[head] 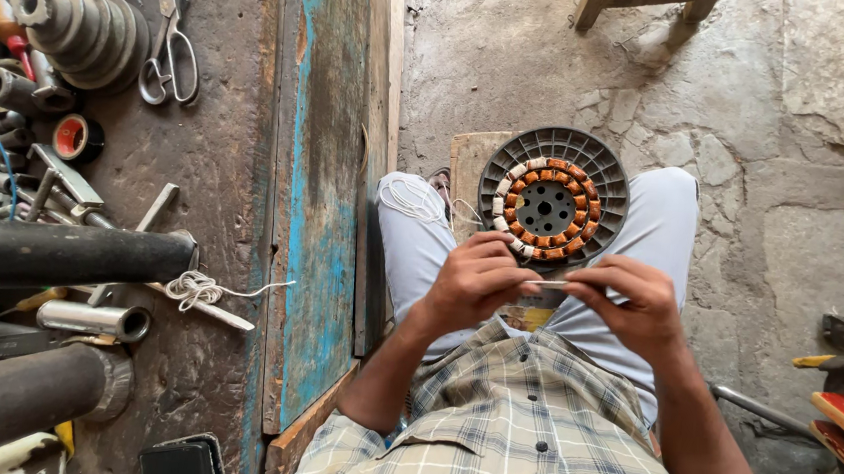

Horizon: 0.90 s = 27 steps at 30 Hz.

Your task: The person sits on the ground with a motor stator on their lap and ties white string around the copper coil bundles, looping and knotting the cord by hand to secure the windings, working around the stator ring.

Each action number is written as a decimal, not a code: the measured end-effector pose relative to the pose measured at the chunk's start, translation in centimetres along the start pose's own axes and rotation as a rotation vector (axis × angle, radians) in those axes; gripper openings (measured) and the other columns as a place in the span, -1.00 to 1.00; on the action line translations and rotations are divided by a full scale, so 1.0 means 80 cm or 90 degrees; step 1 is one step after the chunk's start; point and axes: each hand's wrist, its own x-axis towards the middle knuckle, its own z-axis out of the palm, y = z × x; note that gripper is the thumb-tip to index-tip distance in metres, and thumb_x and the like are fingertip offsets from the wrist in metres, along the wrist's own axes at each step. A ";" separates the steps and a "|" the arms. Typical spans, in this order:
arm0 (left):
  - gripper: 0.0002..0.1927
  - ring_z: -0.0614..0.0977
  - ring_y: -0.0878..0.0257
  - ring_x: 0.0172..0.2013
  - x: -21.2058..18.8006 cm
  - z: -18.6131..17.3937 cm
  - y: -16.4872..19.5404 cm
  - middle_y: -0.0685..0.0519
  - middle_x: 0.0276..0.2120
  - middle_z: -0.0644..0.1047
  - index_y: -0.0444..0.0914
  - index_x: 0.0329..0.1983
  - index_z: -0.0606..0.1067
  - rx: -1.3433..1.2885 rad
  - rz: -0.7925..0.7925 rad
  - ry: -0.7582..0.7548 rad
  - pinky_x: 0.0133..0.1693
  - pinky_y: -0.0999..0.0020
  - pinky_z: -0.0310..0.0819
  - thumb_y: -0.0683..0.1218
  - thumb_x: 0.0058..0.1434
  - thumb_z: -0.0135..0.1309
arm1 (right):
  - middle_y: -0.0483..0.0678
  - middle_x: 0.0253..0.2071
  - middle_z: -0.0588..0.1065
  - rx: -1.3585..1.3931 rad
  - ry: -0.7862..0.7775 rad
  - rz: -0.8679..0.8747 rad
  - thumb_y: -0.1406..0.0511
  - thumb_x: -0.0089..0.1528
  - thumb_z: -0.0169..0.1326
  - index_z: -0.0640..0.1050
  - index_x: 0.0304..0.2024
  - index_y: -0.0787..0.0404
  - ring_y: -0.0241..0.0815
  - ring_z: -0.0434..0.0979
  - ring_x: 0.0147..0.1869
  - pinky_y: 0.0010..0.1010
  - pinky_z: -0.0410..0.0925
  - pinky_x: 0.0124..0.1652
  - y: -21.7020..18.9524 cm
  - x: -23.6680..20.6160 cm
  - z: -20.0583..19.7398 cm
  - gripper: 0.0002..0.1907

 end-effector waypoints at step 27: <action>-0.64 0.65 0.18 -0.02 0.002 -0.012 0.005 0.01 0.01 0.60 -0.13 0.24 0.51 -0.094 -0.045 0.058 0.04 0.30 0.62 0.01 0.41 0.14 | -0.04 -0.14 0.64 -0.120 0.076 -0.280 0.40 0.15 0.26 0.66 -0.08 0.10 -0.18 0.69 -0.17 -0.35 0.57 -0.19 -0.007 -0.007 -0.004 -0.73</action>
